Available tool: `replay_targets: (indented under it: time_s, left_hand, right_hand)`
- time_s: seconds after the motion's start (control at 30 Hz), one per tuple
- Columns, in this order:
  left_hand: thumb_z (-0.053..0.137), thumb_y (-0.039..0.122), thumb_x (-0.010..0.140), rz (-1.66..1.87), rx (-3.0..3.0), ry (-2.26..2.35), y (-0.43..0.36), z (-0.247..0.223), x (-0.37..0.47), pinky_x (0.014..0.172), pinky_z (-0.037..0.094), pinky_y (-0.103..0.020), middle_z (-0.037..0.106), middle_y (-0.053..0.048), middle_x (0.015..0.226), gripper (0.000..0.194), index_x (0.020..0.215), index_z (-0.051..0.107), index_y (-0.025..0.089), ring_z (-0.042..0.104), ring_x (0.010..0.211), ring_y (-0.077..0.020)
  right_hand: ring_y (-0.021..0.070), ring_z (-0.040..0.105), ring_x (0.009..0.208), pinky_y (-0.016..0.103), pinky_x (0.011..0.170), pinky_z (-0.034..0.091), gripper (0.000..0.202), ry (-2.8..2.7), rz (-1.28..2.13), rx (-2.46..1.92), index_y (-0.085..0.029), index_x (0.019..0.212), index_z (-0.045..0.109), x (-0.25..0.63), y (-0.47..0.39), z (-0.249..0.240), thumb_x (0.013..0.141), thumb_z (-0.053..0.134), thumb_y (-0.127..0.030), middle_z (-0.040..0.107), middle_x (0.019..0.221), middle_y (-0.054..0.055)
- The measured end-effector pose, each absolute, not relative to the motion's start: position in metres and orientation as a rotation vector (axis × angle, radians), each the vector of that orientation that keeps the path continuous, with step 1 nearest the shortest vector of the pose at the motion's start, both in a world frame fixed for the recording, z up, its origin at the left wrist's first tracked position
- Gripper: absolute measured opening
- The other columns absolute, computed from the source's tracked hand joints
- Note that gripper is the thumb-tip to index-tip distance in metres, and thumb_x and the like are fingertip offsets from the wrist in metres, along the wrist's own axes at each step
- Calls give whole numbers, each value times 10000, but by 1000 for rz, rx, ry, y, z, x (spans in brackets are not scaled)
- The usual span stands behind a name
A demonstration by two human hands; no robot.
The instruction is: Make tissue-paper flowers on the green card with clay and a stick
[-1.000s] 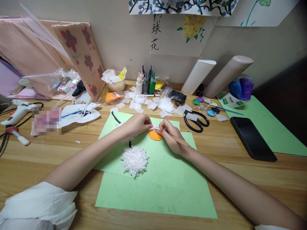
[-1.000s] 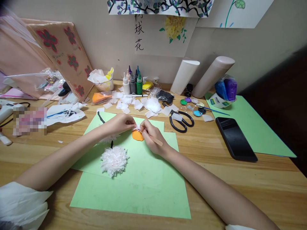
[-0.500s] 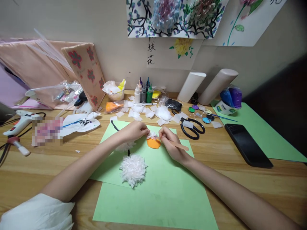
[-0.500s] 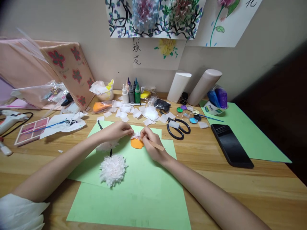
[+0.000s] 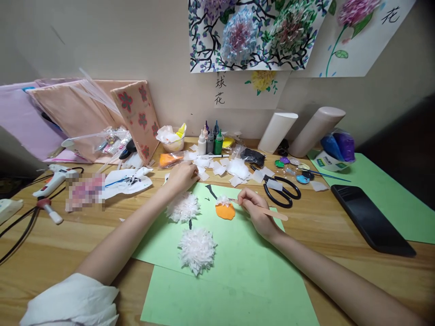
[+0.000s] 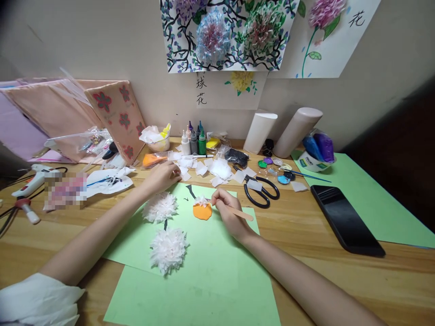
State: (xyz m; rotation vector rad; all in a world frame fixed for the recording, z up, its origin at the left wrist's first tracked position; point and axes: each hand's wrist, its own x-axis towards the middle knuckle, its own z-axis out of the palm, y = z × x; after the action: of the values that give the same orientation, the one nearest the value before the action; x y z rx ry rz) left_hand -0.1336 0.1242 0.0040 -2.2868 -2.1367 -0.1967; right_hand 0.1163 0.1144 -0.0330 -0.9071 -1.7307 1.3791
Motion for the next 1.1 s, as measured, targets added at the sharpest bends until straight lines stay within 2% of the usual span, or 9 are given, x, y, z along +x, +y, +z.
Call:
replay_targets:
  time_s: [0.37,0.73,0.93,1.1]
  left_hand:
    - [511,257,833,-368,-2393,-2197,126,3,-142,603,399,-258,673,-53,817,187,796,670,165,588,722,-180]
    - [579,295,795,-465,-2459,-2046,127,0,-139,678,426,-266,630,-74,928,185,898,655,162,578,833,-191]
    - [532,260,829,-393,-2433,-2007,128,0,-140,666,402,-260,653,-65,847,169,813,669,163,581,786,-184]
    - [519,296,833,-527,-2431,-2137,127,-1,-145,622,395,-244,679,-49,830,201,827,671,165,591,748,-172]
  right_hand:
    - [118,286,567,269,553,232,123,-1749,1373,-913,-205,690,453,117,114,-33,796,398,-175,345,594,-47]
    - [124,295,569,269,541,217,131,-1773,1353,-914,-206,692,453,117,112,-30,807,397,-179,348,595,-41]
    - [128,302,566,268,537,227,130,-1786,1336,-925,-210,692,456,117,113,-31,803,396,-179,358,599,-40]
    - [125,305,566,266,538,229,130,-1792,1334,-924,-209,695,460,118,113,-30,804,399,-175,365,600,-42]
